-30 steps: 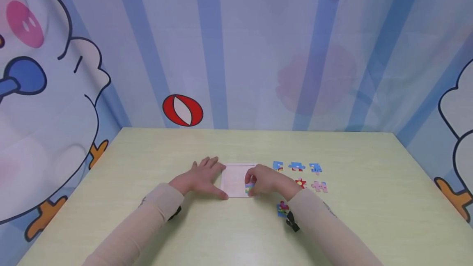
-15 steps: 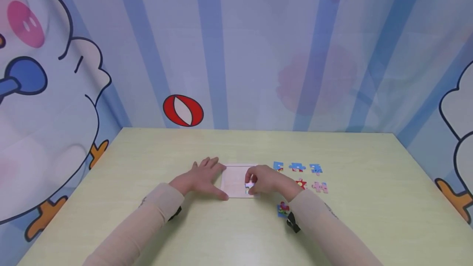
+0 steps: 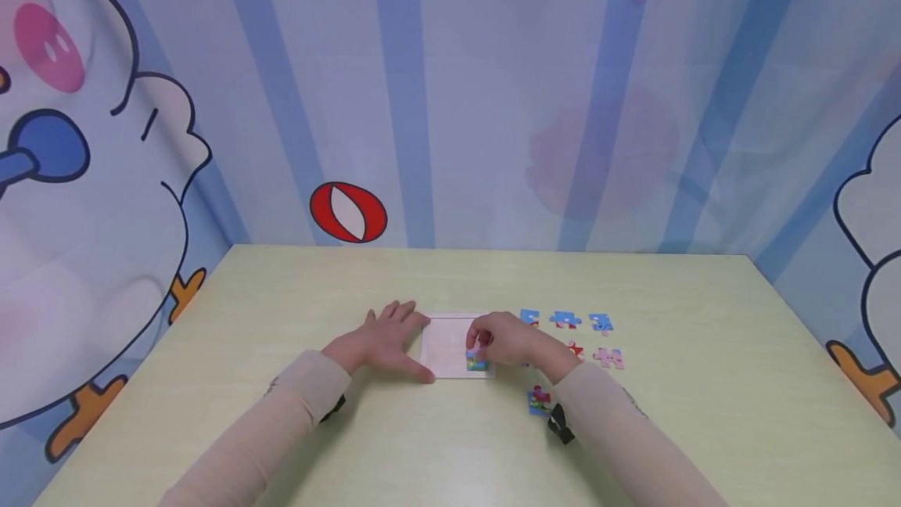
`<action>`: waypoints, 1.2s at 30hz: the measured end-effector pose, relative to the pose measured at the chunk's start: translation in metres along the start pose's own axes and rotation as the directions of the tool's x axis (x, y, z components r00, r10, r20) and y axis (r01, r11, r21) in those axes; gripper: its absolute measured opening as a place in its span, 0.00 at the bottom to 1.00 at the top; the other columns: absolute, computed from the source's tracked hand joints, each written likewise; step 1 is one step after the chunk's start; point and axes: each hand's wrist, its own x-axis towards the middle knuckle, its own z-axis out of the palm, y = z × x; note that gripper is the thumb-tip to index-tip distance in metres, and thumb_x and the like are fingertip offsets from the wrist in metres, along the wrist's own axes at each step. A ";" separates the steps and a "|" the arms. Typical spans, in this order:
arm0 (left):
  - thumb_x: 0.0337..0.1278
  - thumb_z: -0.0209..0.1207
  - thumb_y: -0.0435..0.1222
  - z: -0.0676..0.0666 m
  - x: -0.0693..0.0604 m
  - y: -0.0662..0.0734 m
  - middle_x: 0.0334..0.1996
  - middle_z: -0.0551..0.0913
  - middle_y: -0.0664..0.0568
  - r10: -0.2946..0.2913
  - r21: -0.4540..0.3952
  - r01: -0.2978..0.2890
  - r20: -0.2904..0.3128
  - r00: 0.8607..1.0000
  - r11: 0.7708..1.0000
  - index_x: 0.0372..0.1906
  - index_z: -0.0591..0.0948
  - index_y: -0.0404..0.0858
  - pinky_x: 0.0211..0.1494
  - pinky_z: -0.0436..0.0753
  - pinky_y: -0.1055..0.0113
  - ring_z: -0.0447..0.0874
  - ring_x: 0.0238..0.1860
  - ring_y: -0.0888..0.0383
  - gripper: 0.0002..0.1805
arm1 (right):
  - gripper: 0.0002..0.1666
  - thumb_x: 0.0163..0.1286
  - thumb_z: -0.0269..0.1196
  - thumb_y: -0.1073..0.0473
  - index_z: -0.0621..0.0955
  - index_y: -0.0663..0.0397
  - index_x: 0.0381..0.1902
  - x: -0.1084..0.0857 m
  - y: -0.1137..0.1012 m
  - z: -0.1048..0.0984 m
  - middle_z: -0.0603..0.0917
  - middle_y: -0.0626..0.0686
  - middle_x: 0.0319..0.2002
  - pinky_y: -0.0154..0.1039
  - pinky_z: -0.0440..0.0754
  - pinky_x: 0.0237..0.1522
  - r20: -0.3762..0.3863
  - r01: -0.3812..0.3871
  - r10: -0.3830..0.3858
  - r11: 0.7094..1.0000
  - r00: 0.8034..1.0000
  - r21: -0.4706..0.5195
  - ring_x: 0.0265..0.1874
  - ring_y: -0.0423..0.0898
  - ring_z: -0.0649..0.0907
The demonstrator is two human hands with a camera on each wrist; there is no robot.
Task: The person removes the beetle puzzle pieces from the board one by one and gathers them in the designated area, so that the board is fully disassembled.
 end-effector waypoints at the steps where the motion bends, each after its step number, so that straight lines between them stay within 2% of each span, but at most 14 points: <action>1: 0.40 0.63 0.68 0.000 0.000 0.000 0.75 0.52 0.42 0.001 0.000 -0.001 0.001 1.000 1.000 0.71 0.62 0.46 0.68 0.48 0.31 0.45 0.75 0.38 0.53 | 0.05 0.66 0.62 0.68 0.80 0.53 0.35 -0.001 0.001 -0.001 0.76 0.49 0.29 0.37 0.72 0.33 0.002 0.009 -0.009 1.000 1.000 0.003 0.30 0.44 0.73; 5: 0.41 0.63 0.68 0.001 0.000 0.000 0.75 0.52 0.42 0.004 0.004 -0.004 0.000 1.000 1.000 0.71 0.62 0.46 0.68 0.49 0.31 0.45 0.75 0.38 0.53 | 0.05 0.67 0.60 0.68 0.80 0.54 0.36 -0.008 0.003 -0.007 0.75 0.48 0.28 0.36 0.71 0.30 0.003 0.067 -0.067 0.998 0.998 0.015 0.28 0.43 0.72; 11: 0.41 0.63 0.67 0.003 0.000 0.000 0.75 0.52 0.42 0.009 0.000 -0.009 0.001 1.000 1.000 0.71 0.61 0.45 0.68 0.49 0.31 0.45 0.75 0.38 0.53 | 0.03 0.69 0.58 0.67 0.79 0.57 0.39 -0.029 0.009 -0.026 0.77 0.47 0.30 0.37 0.74 0.33 -0.019 0.162 -0.161 0.987 0.987 0.023 0.29 0.44 0.73; 14: 0.41 0.63 0.67 0.002 0.000 -0.001 0.75 0.51 0.42 0.008 -0.008 -0.008 0.002 1.000 1.000 0.72 0.61 0.45 0.68 0.48 0.31 0.44 0.75 0.37 0.53 | 0.04 0.70 0.58 0.66 0.79 0.58 0.41 -0.043 0.013 -0.036 0.79 0.49 0.32 0.37 0.76 0.33 -0.029 0.167 -0.166 0.984 0.986 0.054 0.28 0.46 0.76; 20: 0.42 0.63 0.67 0.002 0.000 -0.002 0.75 0.51 0.42 0.009 0.003 -0.009 -0.004 1.000 1.000 0.72 0.61 0.46 0.68 0.48 0.31 0.43 0.75 0.37 0.53 | 0.05 0.70 0.58 0.65 0.78 0.60 0.42 -0.072 0.024 -0.051 0.79 0.51 0.34 0.39 0.78 0.29 -0.045 0.131 -0.126 0.984 0.991 0.123 0.28 0.50 0.77; 25: 0.42 0.63 0.67 0.001 -0.002 -0.002 0.75 0.51 0.42 0.010 0.000 -0.010 -0.004 1.000 1.000 0.72 0.61 0.46 0.68 0.47 0.31 0.44 0.75 0.37 0.53 | 0.06 0.70 0.58 0.66 0.78 0.62 0.43 -0.094 0.039 -0.057 0.79 0.51 0.35 0.36 0.77 0.32 -0.046 0.122 -0.117 0.986 0.992 0.112 0.31 0.44 0.76; 31: 0.42 0.63 0.67 0.000 -0.002 -0.001 0.75 0.51 0.41 0.014 -0.011 -0.014 -0.004 1.000 1.000 0.71 0.61 0.45 0.68 0.47 0.31 0.43 0.75 0.37 0.53 | 0.08 0.69 0.59 0.65 0.79 0.62 0.45 -0.115 0.056 -0.062 0.81 0.53 0.42 0.34 0.80 0.36 -0.017 0.090 -0.089 0.990 0.996 0.105 0.34 0.36 0.78; 36: 0.42 0.63 0.67 0.001 -0.002 0.000 0.75 0.51 0.42 0.009 -0.013 -0.009 0.000 1.000 1.000 0.72 0.61 0.46 0.69 0.47 0.31 0.43 0.75 0.38 0.52 | 0.08 0.69 0.58 0.66 0.79 0.63 0.44 -0.128 0.068 -0.064 0.80 0.52 0.37 0.36 0.80 0.35 0.014 0.083 -0.085 0.990 0.996 0.110 0.31 0.37 0.77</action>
